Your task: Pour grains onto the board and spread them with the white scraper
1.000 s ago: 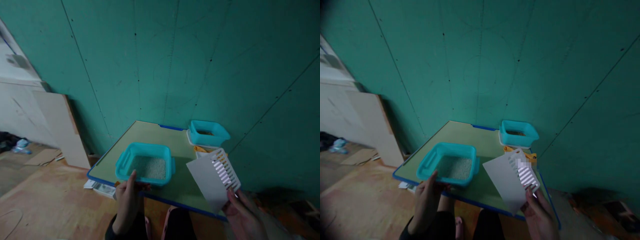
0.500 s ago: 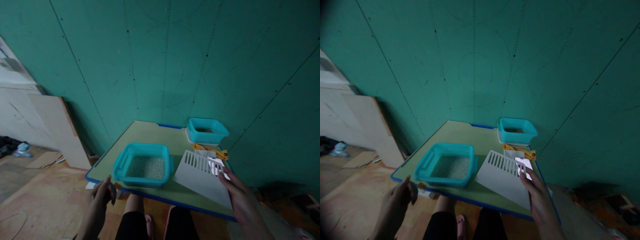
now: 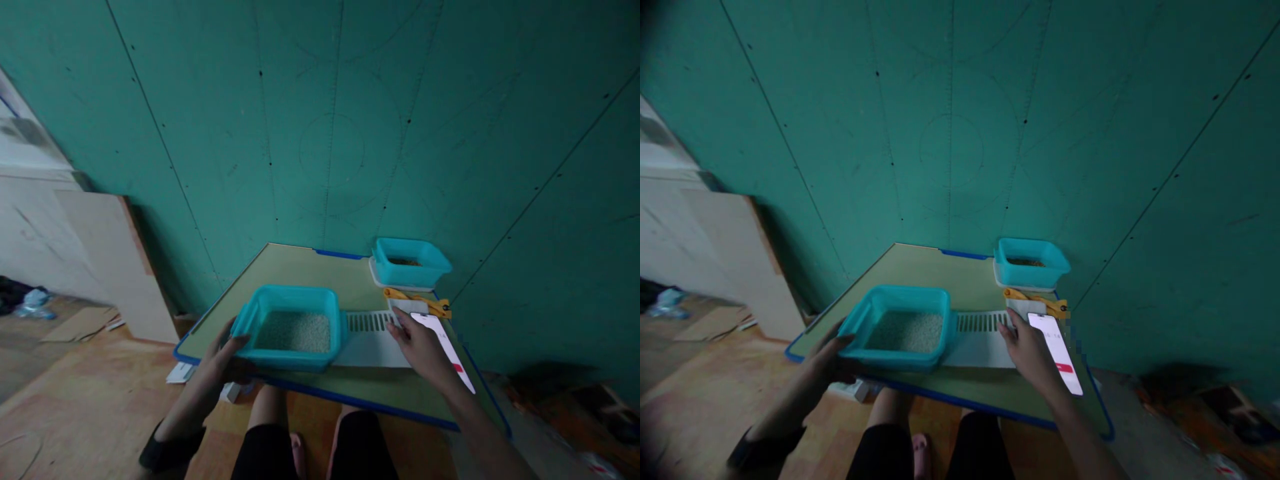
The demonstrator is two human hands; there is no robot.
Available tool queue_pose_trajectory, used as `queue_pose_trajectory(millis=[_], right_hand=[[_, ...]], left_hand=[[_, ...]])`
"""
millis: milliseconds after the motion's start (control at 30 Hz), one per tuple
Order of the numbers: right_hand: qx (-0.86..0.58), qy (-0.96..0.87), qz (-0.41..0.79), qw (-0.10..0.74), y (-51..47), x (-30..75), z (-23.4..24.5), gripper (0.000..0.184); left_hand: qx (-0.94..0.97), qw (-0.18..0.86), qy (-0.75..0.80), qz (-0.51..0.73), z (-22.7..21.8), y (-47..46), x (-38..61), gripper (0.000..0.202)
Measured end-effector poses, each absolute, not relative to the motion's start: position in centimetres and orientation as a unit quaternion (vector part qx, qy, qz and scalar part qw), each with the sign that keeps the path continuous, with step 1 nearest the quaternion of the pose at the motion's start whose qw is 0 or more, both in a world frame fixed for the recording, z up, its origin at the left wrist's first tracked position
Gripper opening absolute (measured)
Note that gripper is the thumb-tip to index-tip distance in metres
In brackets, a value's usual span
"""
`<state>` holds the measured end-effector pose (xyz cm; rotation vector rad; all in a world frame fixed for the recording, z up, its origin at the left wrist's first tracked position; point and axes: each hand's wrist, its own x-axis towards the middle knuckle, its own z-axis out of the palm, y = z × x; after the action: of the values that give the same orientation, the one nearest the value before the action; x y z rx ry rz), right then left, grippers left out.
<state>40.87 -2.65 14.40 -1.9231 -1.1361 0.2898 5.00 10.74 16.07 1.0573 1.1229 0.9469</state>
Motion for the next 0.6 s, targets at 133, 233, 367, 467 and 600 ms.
queue_pose_trajectory(millis=[133, 233, 367, 467, 600], right_hand=[[-0.741, -0.532, 0.120, 0.390, -1.9, 40.9, 15.5, 0.041], [-0.708, -0.532, 0.135, 0.445, -1.1, 40.2, 15.5, 0.036], [-0.652, -0.517, 0.234, 0.503, -1.2, 37.1, 16.0, 0.041], [-0.574, -0.512, 0.373, 0.519, -2.2, 34.0, 17.1, 0.053], [-0.564, -0.477, 0.364, 0.567, -3.3, 32.3, 18.5, 0.068]], left_hand=[[0.437, 0.661, 0.477, 0.381, 15.7, 11.2, 4.7, 0.073], [0.428, 0.662, 0.471, 0.396, 15.5, 11.4, 4.5, 0.071], [0.420, 0.649, 0.472, 0.423, 15.5, 10.9, 4.9, 0.071], [0.412, 0.637, 0.477, 0.444, 15.8, 9.5, 5.6, 0.067], [0.412, 0.625, 0.468, 0.470, 17.2, 7.6, 7.3, 0.078]])
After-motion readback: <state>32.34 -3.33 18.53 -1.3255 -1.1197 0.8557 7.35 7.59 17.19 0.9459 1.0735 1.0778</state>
